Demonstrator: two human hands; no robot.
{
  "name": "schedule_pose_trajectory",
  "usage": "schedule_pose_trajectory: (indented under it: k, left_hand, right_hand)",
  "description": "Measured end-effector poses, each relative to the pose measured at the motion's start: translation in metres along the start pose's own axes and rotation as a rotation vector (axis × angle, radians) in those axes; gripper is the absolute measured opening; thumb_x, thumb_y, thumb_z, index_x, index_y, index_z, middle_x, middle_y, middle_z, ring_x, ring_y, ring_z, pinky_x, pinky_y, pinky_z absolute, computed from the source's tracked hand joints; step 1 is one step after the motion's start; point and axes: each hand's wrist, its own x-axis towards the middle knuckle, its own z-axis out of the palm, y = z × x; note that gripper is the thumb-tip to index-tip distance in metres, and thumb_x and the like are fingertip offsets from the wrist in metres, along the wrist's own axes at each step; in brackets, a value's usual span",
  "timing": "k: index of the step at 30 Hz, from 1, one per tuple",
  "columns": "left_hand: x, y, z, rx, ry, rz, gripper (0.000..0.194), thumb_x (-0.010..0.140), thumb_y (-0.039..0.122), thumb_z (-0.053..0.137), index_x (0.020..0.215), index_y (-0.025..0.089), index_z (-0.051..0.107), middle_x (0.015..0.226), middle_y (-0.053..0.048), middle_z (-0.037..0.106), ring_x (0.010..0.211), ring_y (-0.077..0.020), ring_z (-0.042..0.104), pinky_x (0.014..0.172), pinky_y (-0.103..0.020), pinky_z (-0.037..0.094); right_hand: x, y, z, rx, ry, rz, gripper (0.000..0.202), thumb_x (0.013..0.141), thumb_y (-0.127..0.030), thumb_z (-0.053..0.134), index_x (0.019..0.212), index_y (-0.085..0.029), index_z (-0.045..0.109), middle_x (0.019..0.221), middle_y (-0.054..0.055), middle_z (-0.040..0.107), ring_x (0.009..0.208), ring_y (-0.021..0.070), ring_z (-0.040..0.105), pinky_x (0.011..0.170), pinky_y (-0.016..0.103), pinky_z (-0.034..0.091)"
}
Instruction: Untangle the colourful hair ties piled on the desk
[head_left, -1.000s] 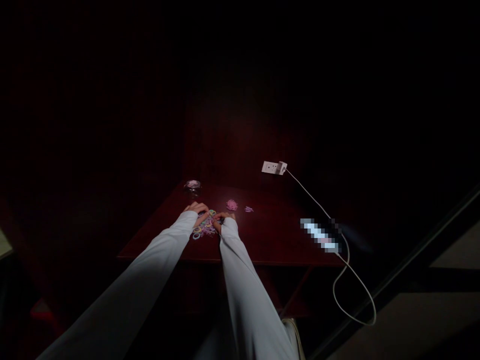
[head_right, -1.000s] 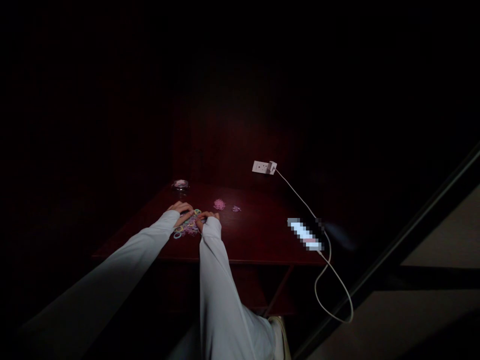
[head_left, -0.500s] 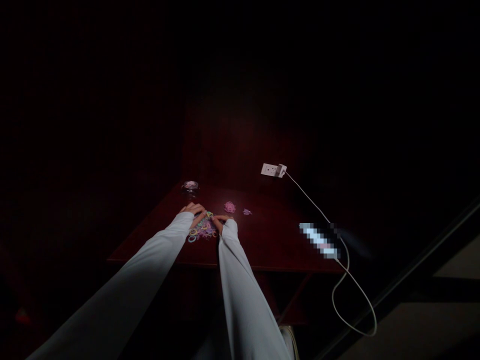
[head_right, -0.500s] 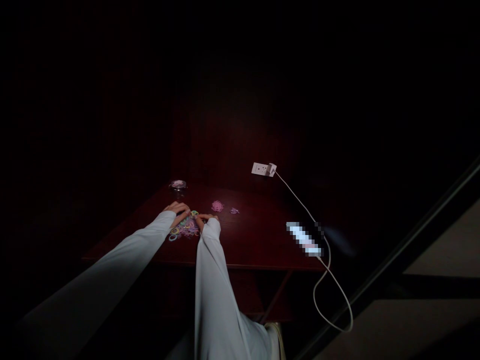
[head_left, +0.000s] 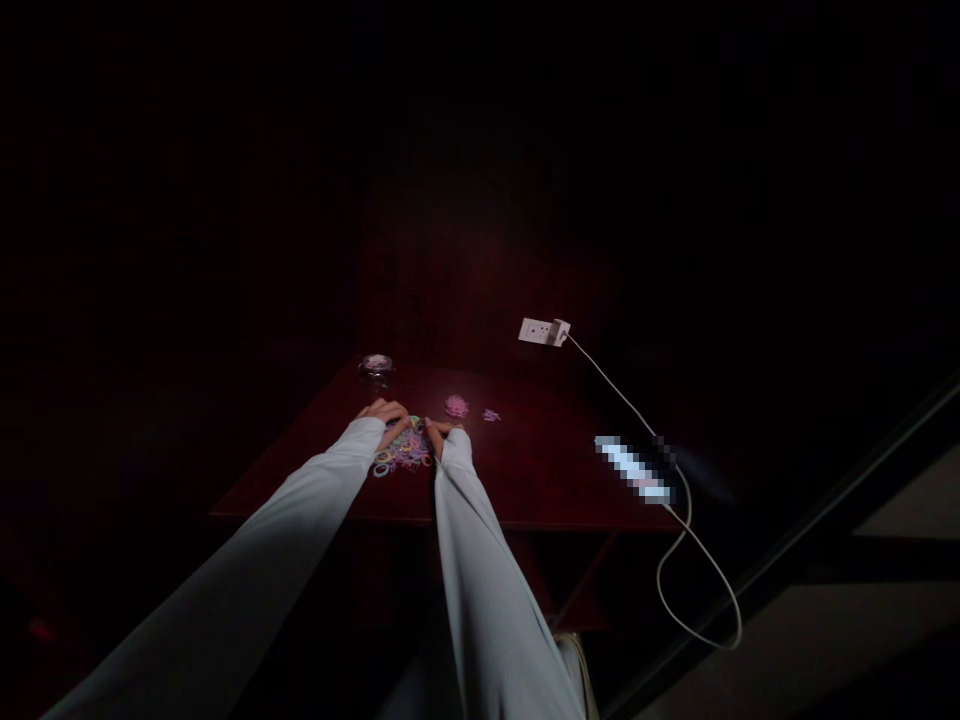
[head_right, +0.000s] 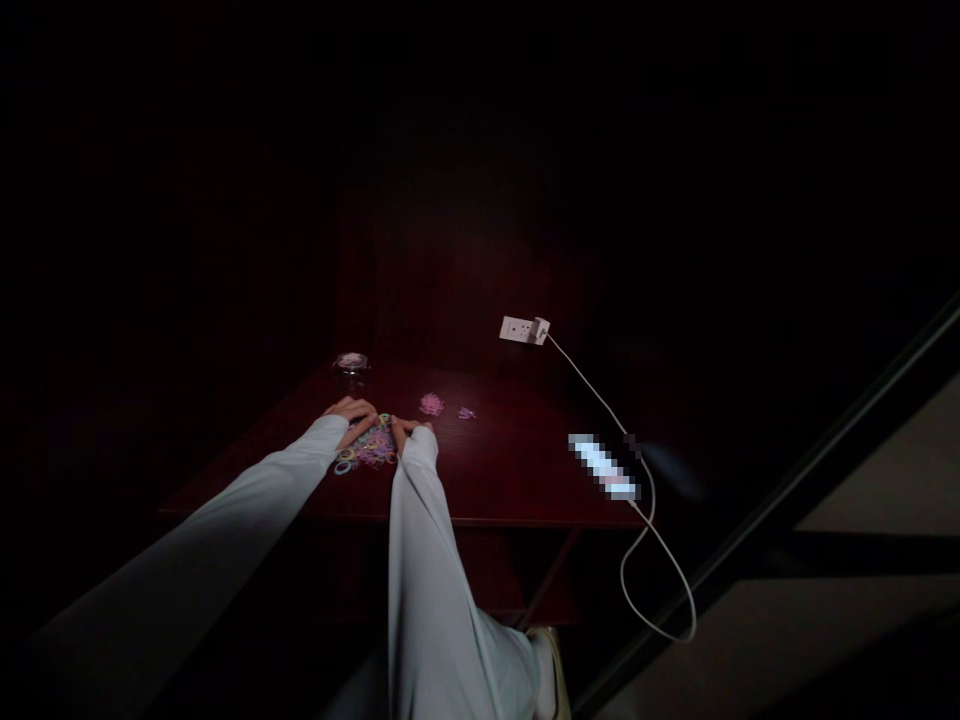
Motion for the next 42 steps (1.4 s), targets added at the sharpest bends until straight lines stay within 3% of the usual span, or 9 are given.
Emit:
schedule_pose_trajectory:
  k: [4,8,13,22,29,34,42]
  left_hand:
    - [-0.001,0.001,-0.002,-0.008,0.005,0.019,0.032,0.102,0.039,0.050,0.090,0.027,0.077,0.111,-0.003,0.081,0.104,-0.0259,0.063,0.091,-0.039,0.049]
    - [-0.002,0.005,-0.006,0.001,-0.010,0.013,0.028,0.099,0.036,0.052,0.091,0.026,0.077,0.112,-0.003,0.081,0.104,-0.0261,0.063,0.092,-0.039,0.050]
    - [-0.004,0.012,-0.017,-0.016,-0.043,0.038,0.030,0.100,0.038,0.051,0.094,0.027,0.079,0.115,-0.005,0.080,0.106,-0.0274,0.064,0.094,-0.042,0.050]
    - [-0.007,0.018,-0.030,-0.064,-0.081,0.074,0.028,0.098,0.035,0.053,0.098,0.027,0.080,0.119,-0.006,0.081,0.108,-0.0282,0.065,0.099,-0.046,0.052]
    - [-0.007,0.023,-0.037,-0.025,-0.122,0.087,0.022,0.096,0.035,0.058,0.099,0.027,0.079,0.121,-0.006,0.079,0.113,-0.0303,0.065,0.098,-0.045,0.052]
    - [-0.007,0.023,-0.038,-0.038,-0.139,0.105,0.020,0.096,0.034,0.060,0.098,0.027,0.079,0.121,-0.006,0.080,0.113,-0.0300,0.066,0.099,-0.044,0.053]
    - [-0.006,0.023,-0.036,-0.036,-0.096,0.104,0.029,0.102,0.037,0.053,0.097,0.026,0.079,0.119,-0.005,0.080,0.108,-0.0268,0.065,0.097,-0.041,0.053]
  right_hand:
    - [-0.001,0.000,0.001,0.003,0.035,0.034,0.037,0.101,-0.055,0.063,0.111,-0.031,0.090,0.100,0.005,0.082,0.100,0.0222,0.071,0.092,0.030,0.056]
    - [-0.002,-0.004,-0.002,0.000,0.045,0.011,0.028,0.101,-0.041,0.064,0.114,-0.033,0.088,0.105,0.003,0.083,0.107,0.0214,0.068,0.099,0.029,0.055]
    - [-0.006,-0.011,-0.008,-0.033,0.022,0.011,0.022,0.094,-0.034,0.072,0.109,-0.032,0.088,0.110,0.002,0.083,0.116,0.0228,0.064,0.103,0.030,0.053]
    - [-0.024,-0.029,-0.013,-0.090,0.001,-0.039,0.023,0.086,-0.038,0.082,0.108,-0.035,0.088,0.115,0.001,0.080,0.122,0.0264,0.061,0.110,0.036,0.050]
    - [-0.022,-0.029,-0.015,-0.121,0.027,-0.016,0.017,0.094,-0.041,0.075,0.097,-0.031,0.088,0.107,0.003,0.079,0.117,0.0244,0.060,0.108,0.035,0.048]
    - [-0.018,-0.026,-0.013,-0.156,0.007,0.021,0.011,0.089,-0.037,0.079,0.091,-0.031,0.088,0.105,0.003,0.079,0.113,0.0248,0.060,0.107,0.035,0.048]
    - [-0.024,-0.027,-0.014,-0.113,0.037,-0.013,0.020,0.095,-0.037,0.070,0.097,-0.030,0.088,0.110,0.004,0.080,0.120,0.0259,0.059,0.108,0.034,0.048]
